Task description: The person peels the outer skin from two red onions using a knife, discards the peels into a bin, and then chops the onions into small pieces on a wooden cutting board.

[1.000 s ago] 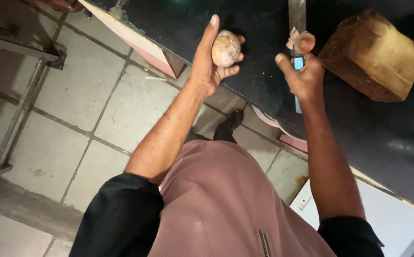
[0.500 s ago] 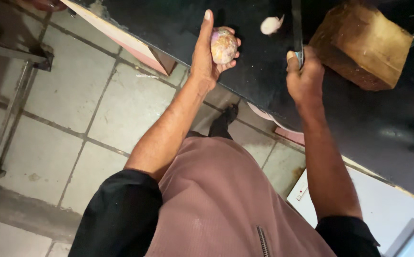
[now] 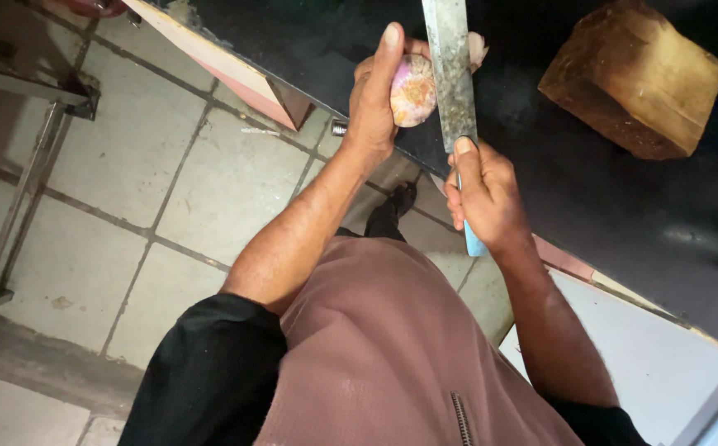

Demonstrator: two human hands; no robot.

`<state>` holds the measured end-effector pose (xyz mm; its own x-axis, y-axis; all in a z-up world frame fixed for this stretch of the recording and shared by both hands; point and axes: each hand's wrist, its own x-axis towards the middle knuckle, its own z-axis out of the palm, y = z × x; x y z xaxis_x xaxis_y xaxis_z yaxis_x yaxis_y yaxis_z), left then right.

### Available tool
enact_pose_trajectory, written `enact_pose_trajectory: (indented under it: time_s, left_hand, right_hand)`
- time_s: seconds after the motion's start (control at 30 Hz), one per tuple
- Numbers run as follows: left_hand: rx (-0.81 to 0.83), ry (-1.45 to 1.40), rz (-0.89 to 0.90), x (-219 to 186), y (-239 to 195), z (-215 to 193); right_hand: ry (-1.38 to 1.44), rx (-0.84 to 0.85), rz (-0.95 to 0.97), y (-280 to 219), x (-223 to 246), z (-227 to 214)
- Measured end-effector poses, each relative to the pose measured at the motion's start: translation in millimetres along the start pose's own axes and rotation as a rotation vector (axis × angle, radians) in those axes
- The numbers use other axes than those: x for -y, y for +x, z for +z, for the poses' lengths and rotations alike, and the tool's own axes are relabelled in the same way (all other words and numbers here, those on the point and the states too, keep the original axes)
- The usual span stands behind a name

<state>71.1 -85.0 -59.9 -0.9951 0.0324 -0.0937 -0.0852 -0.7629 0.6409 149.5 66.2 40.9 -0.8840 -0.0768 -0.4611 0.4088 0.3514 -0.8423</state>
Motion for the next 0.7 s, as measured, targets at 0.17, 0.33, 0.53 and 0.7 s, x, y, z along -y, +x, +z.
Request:
enact_pose_trajectory:
  time_s: [0.17, 0.33, 0.53, 0.7]
  left_hand:
    - [0.021, 0.085, 0.032, 6.8, -7.6, 12.5]
    - [-0.026, -0.005, 0.073, 3.3, 6.9, 1.6]
    - [-0.135, 0.267, 0.083, 18.7, 11.6, -17.2]
    - [-0.054, 0.19, 0.035, 8.5, 6.4, -3.7]
  right_hand:
    - [-0.075, -0.052, -0.154, 9.8, 11.9, 1.0]
    - [-0.076, 0.038, -0.177, 2.7, 5.3, 2.3]
    - [0.0, 0.041, -0.004, -3.0, -3.6, 15.8]
    - [0.087, 0.064, 0.067, 8.1, 4.5, 17.2]
